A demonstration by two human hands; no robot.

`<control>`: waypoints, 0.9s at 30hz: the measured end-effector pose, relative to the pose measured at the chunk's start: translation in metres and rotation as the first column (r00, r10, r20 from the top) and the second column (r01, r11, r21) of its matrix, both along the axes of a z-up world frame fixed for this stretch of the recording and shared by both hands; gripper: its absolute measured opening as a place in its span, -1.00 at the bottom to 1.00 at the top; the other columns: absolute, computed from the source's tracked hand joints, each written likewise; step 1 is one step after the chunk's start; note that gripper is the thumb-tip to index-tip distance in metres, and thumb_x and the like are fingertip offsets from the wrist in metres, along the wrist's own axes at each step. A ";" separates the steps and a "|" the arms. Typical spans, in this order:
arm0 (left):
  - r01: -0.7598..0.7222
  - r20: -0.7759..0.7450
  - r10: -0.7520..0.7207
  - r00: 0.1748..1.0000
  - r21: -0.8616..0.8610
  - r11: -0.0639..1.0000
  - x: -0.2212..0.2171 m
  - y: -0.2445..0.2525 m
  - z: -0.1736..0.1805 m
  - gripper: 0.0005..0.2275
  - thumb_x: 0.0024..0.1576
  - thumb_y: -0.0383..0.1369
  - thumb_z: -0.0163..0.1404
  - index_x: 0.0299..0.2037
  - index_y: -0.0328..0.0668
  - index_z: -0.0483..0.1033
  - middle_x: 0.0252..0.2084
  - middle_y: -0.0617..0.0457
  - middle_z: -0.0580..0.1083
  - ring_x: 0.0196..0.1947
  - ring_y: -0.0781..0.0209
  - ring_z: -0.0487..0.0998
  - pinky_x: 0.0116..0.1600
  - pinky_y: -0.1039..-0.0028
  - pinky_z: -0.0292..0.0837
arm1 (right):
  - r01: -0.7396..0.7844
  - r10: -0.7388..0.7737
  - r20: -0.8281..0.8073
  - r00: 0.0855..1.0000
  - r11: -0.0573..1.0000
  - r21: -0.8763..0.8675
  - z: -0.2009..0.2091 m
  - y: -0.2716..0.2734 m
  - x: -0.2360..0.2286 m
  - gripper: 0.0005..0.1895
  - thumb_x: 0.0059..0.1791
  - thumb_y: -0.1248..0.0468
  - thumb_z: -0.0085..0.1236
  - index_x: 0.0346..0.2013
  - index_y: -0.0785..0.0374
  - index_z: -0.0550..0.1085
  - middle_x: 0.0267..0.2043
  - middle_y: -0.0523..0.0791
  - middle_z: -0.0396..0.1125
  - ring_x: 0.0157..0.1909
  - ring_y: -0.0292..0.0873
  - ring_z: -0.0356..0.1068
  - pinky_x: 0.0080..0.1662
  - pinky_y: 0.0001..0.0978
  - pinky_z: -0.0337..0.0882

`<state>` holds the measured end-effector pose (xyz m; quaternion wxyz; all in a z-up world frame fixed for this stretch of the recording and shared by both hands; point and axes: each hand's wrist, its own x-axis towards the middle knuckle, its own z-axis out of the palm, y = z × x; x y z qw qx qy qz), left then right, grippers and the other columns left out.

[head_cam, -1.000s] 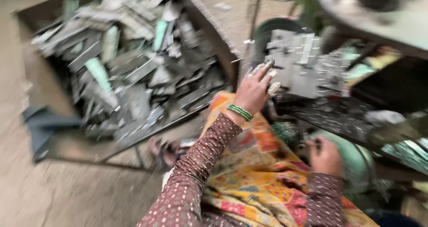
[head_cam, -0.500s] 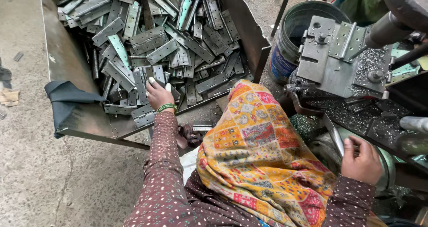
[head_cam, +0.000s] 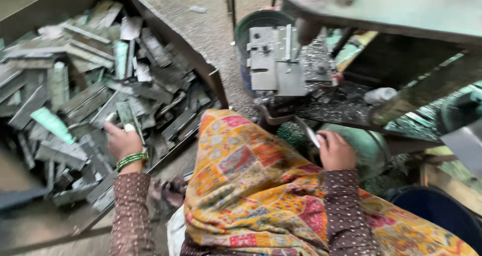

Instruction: The person picks metal parts from a bin, places them under a drill press, and operates the machine to drill holes. The person then removes the parts and places them back into the bin, repeating the process.

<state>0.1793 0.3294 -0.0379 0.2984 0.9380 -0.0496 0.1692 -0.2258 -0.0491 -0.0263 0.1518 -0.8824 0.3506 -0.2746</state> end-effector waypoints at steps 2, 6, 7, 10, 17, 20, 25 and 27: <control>0.191 -0.029 -0.194 0.981 -0.084 0.978 -0.021 -0.045 0.037 -0.65 0.25 -0.31 0.00 0.18 -0.24 0.29 -0.19 -0.34 0.53 -0.19 -0.39 0.53 -0.12 -0.06 0.40 | 0.012 -0.012 -0.002 1.000 1.000 0.023 0.001 0.002 0.001 -0.82 0.04 0.14 0.10 -0.15 0.11 0.54 -0.20 -0.08 0.46 -0.22 0.04 0.46 -0.20 -0.13 0.43; 0.584 0.075 -0.601 0.796 -0.359 0.728 -0.060 -0.146 0.098 -0.72 0.15 -0.44 -0.05 0.09 -0.23 0.42 -0.13 -0.21 0.58 -0.16 -0.08 0.62 -0.06 0.23 0.49 | -0.013 0.012 -0.066 0.998 1.000 -0.017 0.009 0.005 0.002 -0.76 -0.03 0.10 0.14 -0.14 0.11 0.52 -0.22 -0.08 0.45 -0.26 0.06 0.45 -0.24 -0.11 0.43; 0.628 0.119 -0.654 0.747 -0.449 0.635 -0.072 -0.173 0.107 -0.70 0.15 -0.47 -0.07 0.10 -0.20 0.46 -0.13 -0.18 0.59 -0.15 -0.02 0.63 -0.04 0.29 0.49 | -0.016 0.015 -0.064 0.998 1.000 -0.023 0.011 0.006 0.001 -0.77 -0.03 0.11 0.13 -0.13 0.11 0.52 -0.22 -0.08 0.45 -0.26 0.06 0.44 -0.24 -0.11 0.43; 0.629 0.120 -0.635 0.763 -0.366 0.686 -0.107 -0.244 0.121 -0.70 0.23 -0.37 -0.10 0.16 -0.15 0.48 -0.02 -0.18 0.54 -0.02 -0.07 0.57 0.08 0.24 0.46 | -0.013 0.011 -0.075 0.997 1.000 -0.022 0.014 0.006 0.001 -0.76 -0.04 0.11 0.14 -0.12 0.10 0.51 -0.22 -0.09 0.44 -0.24 0.05 0.45 -0.23 -0.12 0.43; 0.672 -0.180 -0.685 0.706 0.477 0.567 -0.175 -0.319 0.076 -0.51 0.32 -0.01 -0.42 0.30 -0.12 0.25 0.49 -0.13 0.01 0.44 -0.11 0.05 0.44 -0.07 -0.17 | 0.053 -0.033 -0.193 0.981 0.993 0.101 0.012 0.000 0.004 -0.70 -0.02 0.06 0.11 -0.08 0.10 0.50 -0.18 -0.15 0.46 -0.26 -0.04 0.48 -0.23 -0.18 0.45; 0.652 -0.142 -0.712 0.687 0.554 0.518 -0.195 -0.323 0.054 -0.50 0.32 -0.07 -0.39 0.38 -0.16 0.15 0.47 -0.13 0.04 0.44 -0.07 0.05 0.48 -0.06 -0.21 | 0.045 -0.026 -0.184 0.983 0.994 0.103 0.010 0.000 0.004 -0.70 -0.02 0.06 0.12 -0.08 0.11 0.50 -0.15 -0.15 0.46 -0.23 -0.02 0.47 -0.22 -0.17 0.46; 0.602 -0.138 -0.695 0.706 0.635 0.484 -0.191 -0.355 0.050 -0.49 0.24 -0.14 -0.24 0.36 -0.22 0.16 0.48 -0.13 0.07 0.46 -0.02 0.06 0.45 -0.03 -0.15 | 0.017 0.002 -0.191 0.982 0.995 0.100 0.013 0.001 0.004 -0.67 -0.04 0.06 0.13 -0.06 0.13 0.49 -0.15 -0.13 0.44 -0.20 -0.01 0.46 -0.20 -0.17 0.46; 0.669 -0.249 -0.667 0.702 0.551 0.499 -0.179 -0.371 0.056 -0.53 0.29 -0.12 -0.24 0.31 -0.25 0.24 0.49 -0.14 0.08 0.48 -0.05 0.07 0.46 -0.02 -0.11 | 0.016 0.001 -0.185 0.983 0.996 0.092 0.014 0.002 0.004 -0.68 -0.03 0.05 0.14 -0.06 0.11 0.49 -0.15 -0.14 0.45 -0.20 -0.01 0.47 -0.19 -0.17 0.46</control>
